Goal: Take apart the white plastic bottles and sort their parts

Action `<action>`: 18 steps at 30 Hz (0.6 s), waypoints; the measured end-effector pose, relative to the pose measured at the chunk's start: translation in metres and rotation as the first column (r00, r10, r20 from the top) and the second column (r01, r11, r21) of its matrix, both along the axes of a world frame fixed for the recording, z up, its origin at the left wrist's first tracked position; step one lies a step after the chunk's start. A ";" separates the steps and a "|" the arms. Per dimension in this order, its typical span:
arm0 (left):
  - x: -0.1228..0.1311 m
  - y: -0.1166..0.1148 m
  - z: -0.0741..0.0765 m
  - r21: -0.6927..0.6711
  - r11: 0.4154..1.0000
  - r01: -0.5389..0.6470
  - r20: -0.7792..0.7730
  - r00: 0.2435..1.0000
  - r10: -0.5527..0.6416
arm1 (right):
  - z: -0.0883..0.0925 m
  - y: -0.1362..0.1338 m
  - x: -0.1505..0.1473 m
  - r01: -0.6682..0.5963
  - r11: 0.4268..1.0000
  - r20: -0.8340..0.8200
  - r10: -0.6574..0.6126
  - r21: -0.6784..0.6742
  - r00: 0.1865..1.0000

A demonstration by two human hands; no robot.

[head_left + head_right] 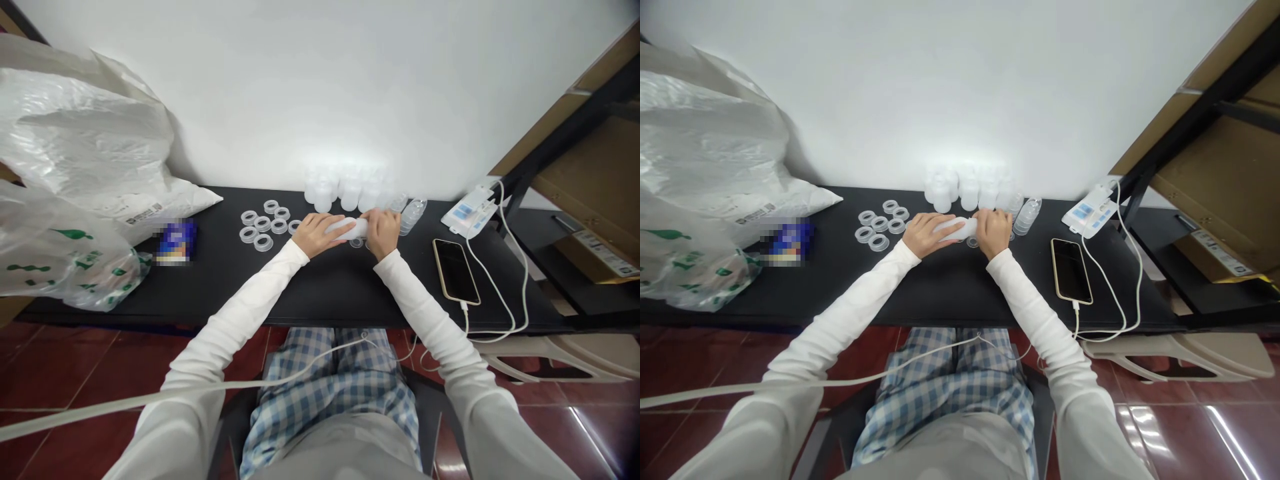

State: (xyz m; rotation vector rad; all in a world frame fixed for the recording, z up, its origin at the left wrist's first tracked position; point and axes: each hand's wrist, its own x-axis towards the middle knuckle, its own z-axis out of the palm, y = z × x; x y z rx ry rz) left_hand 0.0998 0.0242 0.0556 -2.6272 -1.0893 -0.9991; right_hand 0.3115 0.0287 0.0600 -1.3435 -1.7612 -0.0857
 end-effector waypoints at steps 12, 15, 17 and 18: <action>-0.017 0.011 -0.008 0.203 0.971 -0.126 0.016 0.992 0.125 | 0.006 0.029 0.063 0.647 0.762 0.118 -0.640 -0.037 0.760; -0.017 0.011 -0.009 0.217 0.968 -0.125 0.019 0.992 0.124 | 0.012 0.026 0.062 0.643 0.766 0.041 -0.642 -0.013 0.765; -0.017 0.011 -0.009 0.212 0.969 -0.124 0.035 0.992 0.120 | 0.018 0.022 0.059 0.585 0.809 -0.074 -0.581 0.059 0.810; -0.017 0.012 -0.010 0.207 0.970 -0.124 0.043 0.992 0.117 | 0.020 0.020 0.057 0.526 0.845 -0.130 -0.513 0.100 0.849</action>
